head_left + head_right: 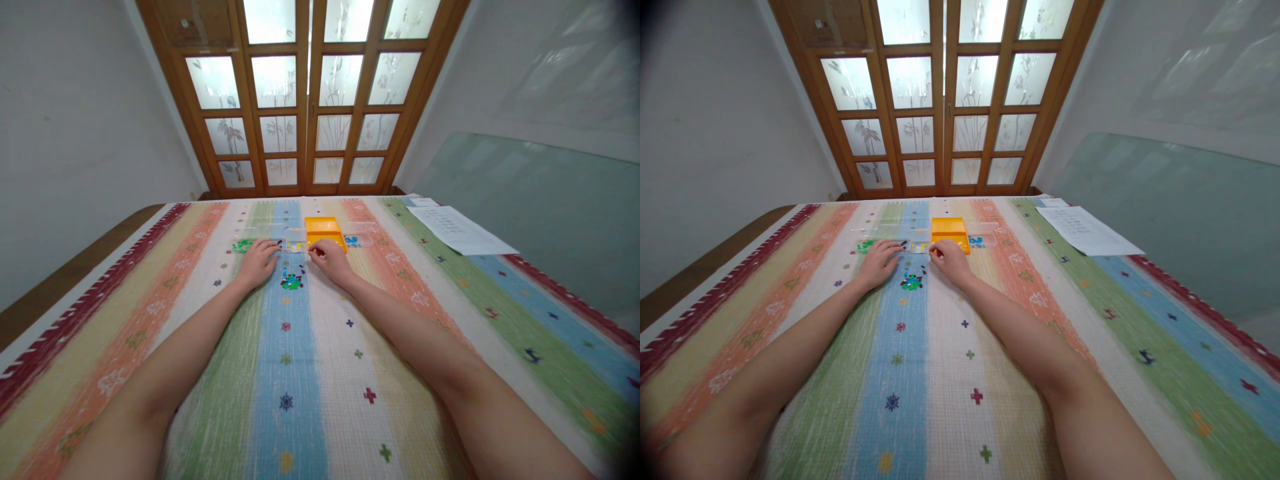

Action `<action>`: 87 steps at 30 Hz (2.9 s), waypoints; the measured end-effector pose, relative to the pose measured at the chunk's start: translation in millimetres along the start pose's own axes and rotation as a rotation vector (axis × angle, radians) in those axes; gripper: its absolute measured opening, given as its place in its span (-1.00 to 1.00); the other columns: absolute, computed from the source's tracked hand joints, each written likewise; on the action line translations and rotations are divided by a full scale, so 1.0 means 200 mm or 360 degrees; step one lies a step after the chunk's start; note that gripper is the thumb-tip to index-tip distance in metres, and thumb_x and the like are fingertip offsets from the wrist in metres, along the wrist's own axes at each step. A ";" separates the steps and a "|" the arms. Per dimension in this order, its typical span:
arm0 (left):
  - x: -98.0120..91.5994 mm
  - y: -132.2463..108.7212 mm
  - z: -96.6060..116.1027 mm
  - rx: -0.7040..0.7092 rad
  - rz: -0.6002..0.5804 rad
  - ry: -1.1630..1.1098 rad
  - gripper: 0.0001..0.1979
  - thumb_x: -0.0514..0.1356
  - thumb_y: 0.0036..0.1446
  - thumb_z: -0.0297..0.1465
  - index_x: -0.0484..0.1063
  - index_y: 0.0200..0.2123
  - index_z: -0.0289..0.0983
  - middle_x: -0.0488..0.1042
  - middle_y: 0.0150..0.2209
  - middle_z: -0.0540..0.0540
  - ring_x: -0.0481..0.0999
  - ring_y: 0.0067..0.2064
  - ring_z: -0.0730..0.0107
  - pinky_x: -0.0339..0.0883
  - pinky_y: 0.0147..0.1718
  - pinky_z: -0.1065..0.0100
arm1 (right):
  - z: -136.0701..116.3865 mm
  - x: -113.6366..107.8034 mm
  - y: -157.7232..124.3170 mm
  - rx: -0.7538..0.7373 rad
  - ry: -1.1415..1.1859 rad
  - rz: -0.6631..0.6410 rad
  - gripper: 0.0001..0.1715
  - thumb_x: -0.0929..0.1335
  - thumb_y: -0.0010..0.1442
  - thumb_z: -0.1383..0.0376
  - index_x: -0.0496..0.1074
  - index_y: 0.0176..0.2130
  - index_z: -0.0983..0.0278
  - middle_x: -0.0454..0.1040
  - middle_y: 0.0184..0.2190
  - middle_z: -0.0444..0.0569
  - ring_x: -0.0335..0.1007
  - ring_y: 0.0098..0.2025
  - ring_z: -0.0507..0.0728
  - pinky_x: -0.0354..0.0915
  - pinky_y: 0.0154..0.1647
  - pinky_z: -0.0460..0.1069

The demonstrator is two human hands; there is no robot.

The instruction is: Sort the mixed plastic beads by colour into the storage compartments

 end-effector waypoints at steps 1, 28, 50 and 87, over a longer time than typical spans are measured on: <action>0.00 0.00 0.00 0.0004 -0.0007 -0.0008 -0.70 0.15 0.33 -0.40 0.56 0.07 -0.20 0.52 0.14 -0.18 0.37 0.23 0.08 0.24 0.31 -0.08 | 0.02 -0.02 0.00 0.0044 -0.0036 0.0044 -0.92 0.38 0.30 0.34 0.51 -0.26 0.23 0.47 -0.34 -0.06 0.36 -0.24 0.14 0.19 -0.18 0.00; 0.00 0.00 0.00 0.0039 -0.0054 -0.0016 -0.70 0.15 0.33 -0.41 0.56 0.06 -0.20 0.54 0.11 -0.16 0.40 0.21 0.09 0.26 0.29 -0.06 | -0.17 0.07 -0.04 -0.0451 0.0018 -0.0448 -0.87 0.38 0.36 0.32 0.57 -0.15 0.20 0.50 -0.26 -0.03 0.37 -0.16 0.15 0.24 -0.07 0.03; -0.01 0.01 0.02 0.0008 -0.0086 -0.0044 -0.69 0.14 0.32 -0.41 0.56 0.07 -0.19 0.53 0.11 -0.16 0.39 0.21 0.10 0.26 0.28 -0.06 | -0.26 0.13 -0.08 -0.0631 0.0076 -0.0820 -0.84 0.40 0.30 0.35 0.58 -0.12 0.17 0.51 -0.18 -0.02 0.38 -0.11 0.17 0.26 -0.01 0.06; -0.04 0.01 0.20 0.0126 -0.0735 -0.0325 -0.73 0.27 0.18 -0.13 0.42 -0.34 -0.21 0.47 -0.36 -0.03 0.41 -0.32 0.29 0.25 -0.32 0.29 | 0.30 -0.14 0.02 0.0347 -0.0292 0.0270 -0.84 0.34 0.28 0.29 0.54 -0.22 0.25 0.51 -0.27 0.01 0.38 -0.20 0.19 0.24 -0.12 0.06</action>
Point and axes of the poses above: each hand's wrist, its own y-axis towards the middle knuckle, its own x-axis out of the palm, z = x × y, the point moved 5 cm from there along y, towards the middle knuckle
